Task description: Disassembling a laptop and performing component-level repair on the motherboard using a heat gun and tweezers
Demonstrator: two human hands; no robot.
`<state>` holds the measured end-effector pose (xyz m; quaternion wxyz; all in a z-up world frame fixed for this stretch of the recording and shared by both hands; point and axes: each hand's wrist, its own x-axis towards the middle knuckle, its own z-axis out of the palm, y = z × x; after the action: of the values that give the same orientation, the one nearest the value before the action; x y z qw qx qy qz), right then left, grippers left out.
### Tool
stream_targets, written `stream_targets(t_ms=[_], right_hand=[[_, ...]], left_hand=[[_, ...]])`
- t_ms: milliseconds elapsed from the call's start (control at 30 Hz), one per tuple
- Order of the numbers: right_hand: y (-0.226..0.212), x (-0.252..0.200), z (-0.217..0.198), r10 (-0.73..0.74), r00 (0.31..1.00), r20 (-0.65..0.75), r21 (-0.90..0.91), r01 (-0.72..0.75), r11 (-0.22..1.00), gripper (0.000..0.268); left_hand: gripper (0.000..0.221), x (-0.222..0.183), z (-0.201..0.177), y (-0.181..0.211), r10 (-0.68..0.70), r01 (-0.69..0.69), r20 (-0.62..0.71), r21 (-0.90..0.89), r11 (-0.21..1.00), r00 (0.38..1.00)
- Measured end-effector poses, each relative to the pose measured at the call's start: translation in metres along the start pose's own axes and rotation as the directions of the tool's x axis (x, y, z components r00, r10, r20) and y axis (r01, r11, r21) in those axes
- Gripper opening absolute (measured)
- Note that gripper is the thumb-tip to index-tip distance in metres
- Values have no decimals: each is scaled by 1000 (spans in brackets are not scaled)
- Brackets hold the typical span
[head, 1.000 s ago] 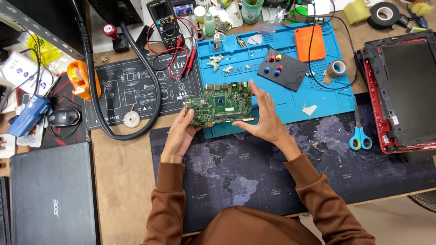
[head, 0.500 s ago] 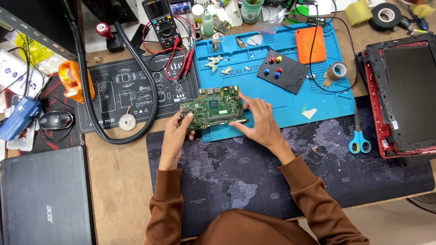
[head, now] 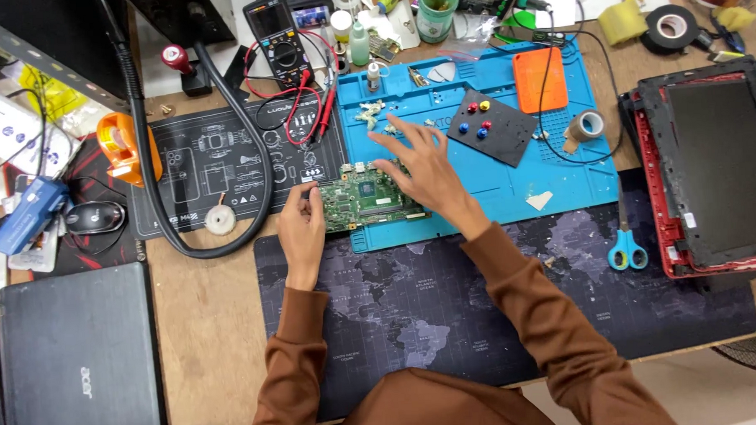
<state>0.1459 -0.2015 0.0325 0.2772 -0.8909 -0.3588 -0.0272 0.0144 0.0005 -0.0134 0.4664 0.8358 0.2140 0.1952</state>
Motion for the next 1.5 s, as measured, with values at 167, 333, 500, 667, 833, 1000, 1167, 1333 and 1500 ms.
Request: stream_targets(t_ms=[167,333,500,667,833,1000,1167,1333,1500], right_hand=[[13,31,23,-29,996,82,-72,35,997,44],[23,34,12,-9,996,90,-35,12,999,46],[35,21,-29,128,990,-64,126,-120,985,45],[41,1,-47,189,956,-224,116,-167,979,39],[34,-27,-29,169,960,-222,87,-153,984,31],[38,-47,-6,75,984,-160,78,-63,995,26],[40,-46,-9,127,976,-179,185,-93,978,20],[41,-51,-3,79,986,-149,209,-47,977,20],[42,-50,0,12,992,-124,94,0,996,17]], left_hand=[[19,0,1,-11,6,-4,20,-66,998,1000],[21,2,0,-13,3,2,49,-120,993,999],[21,1,0,-13,-16,22,43,-156,987,999],[20,-2,-1,-9,-17,21,30,-141,990,999],[20,0,-1,-17,-25,34,52,-183,982,998],[26,1,-10,-14,9,59,216,-308,949,976],[30,2,-17,-9,17,104,292,-392,914,956],[30,-2,-20,-4,18,100,283,-398,912,959],[31,-2,-20,2,5,105,274,-388,916,962]])
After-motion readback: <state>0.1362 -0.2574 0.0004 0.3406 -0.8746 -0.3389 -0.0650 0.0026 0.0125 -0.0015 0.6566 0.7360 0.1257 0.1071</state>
